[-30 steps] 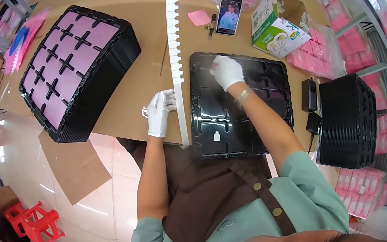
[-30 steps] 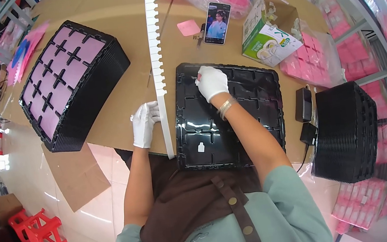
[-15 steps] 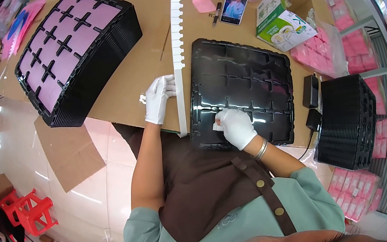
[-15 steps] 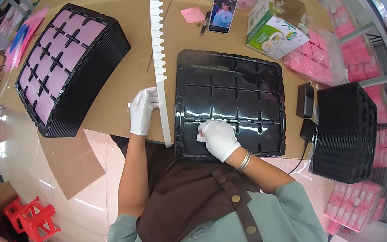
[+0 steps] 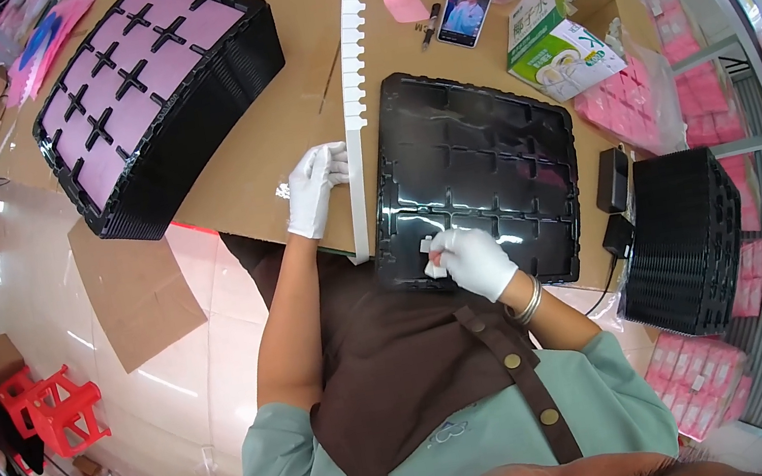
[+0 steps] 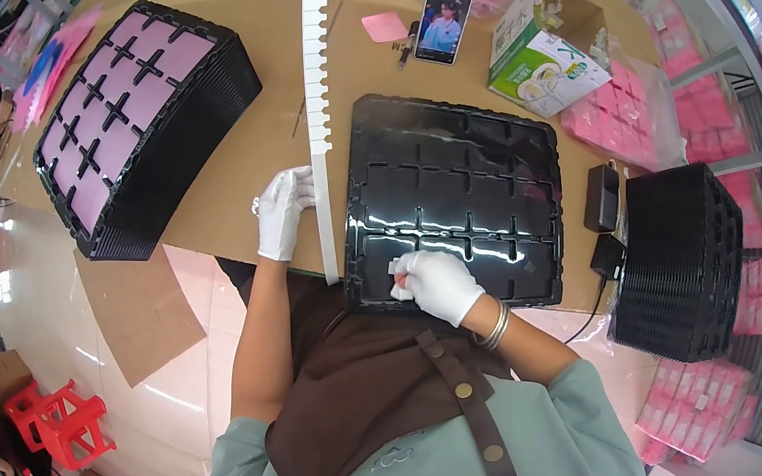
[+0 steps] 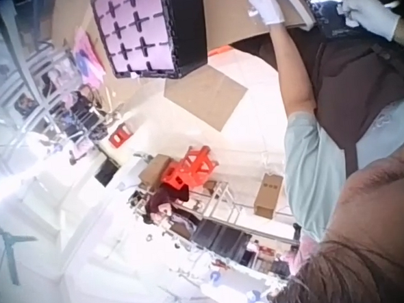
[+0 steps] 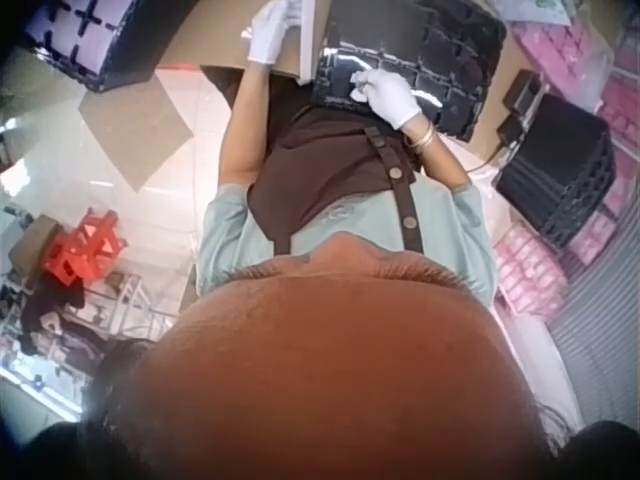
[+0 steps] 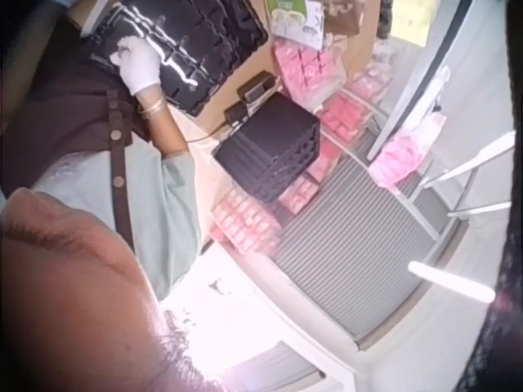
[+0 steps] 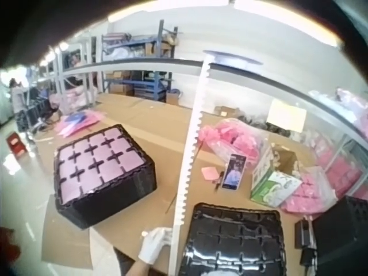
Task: The person assembles plastic component trays by hand, inserting foam dividers into the trays and applying adhesive strips to them.
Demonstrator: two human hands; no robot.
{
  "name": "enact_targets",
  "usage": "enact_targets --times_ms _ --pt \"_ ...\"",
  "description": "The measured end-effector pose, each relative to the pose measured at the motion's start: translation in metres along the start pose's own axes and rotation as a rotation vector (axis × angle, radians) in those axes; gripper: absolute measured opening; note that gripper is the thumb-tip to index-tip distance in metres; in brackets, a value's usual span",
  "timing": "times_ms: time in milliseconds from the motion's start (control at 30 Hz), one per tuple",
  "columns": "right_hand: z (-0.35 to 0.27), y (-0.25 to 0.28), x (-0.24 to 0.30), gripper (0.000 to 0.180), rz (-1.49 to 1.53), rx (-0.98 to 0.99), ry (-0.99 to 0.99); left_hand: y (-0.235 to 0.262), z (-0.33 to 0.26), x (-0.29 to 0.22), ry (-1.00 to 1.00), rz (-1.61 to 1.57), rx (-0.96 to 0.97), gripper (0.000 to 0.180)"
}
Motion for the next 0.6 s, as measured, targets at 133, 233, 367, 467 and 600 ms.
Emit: enact_targets --times_ms 133,233,367,467,600 --pt "0.012 0.015 0.002 0.011 -0.125 -0.134 -0.082 0.003 0.000 0.002 -0.005 0.019 -0.015 0.031" --pt "0.019 0.002 0.002 0.014 -0.190 0.003 -0.095 0.003 0.000 0.003 0.006 -0.006 -0.011 0.031" --pt "0.016 0.002 0.003 0.015 -0.145 -0.043 -0.107 0.003 -0.002 0.005 0.001 -0.023 -0.002 0.030" --pt "0.016 0.004 0.008 0.015 -0.239 -0.115 -0.097 0.002 -0.002 0.005 -0.002 -0.011 -0.002 0.030" --pt "0.009 -0.003 0.009 0.014 -0.287 -0.093 -0.015 0.001 -0.001 0.004 -0.002 0.001 -0.004 0.030"
Point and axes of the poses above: each hand's wrist, its own z-axis towards the middle knuckle, its own y-axis out of the back of the hand, x = y × z, the point moved 8 cm from there along z, towards the middle knuckle, and after that the axes turned 1 degree about y, right-handed, at the moved point
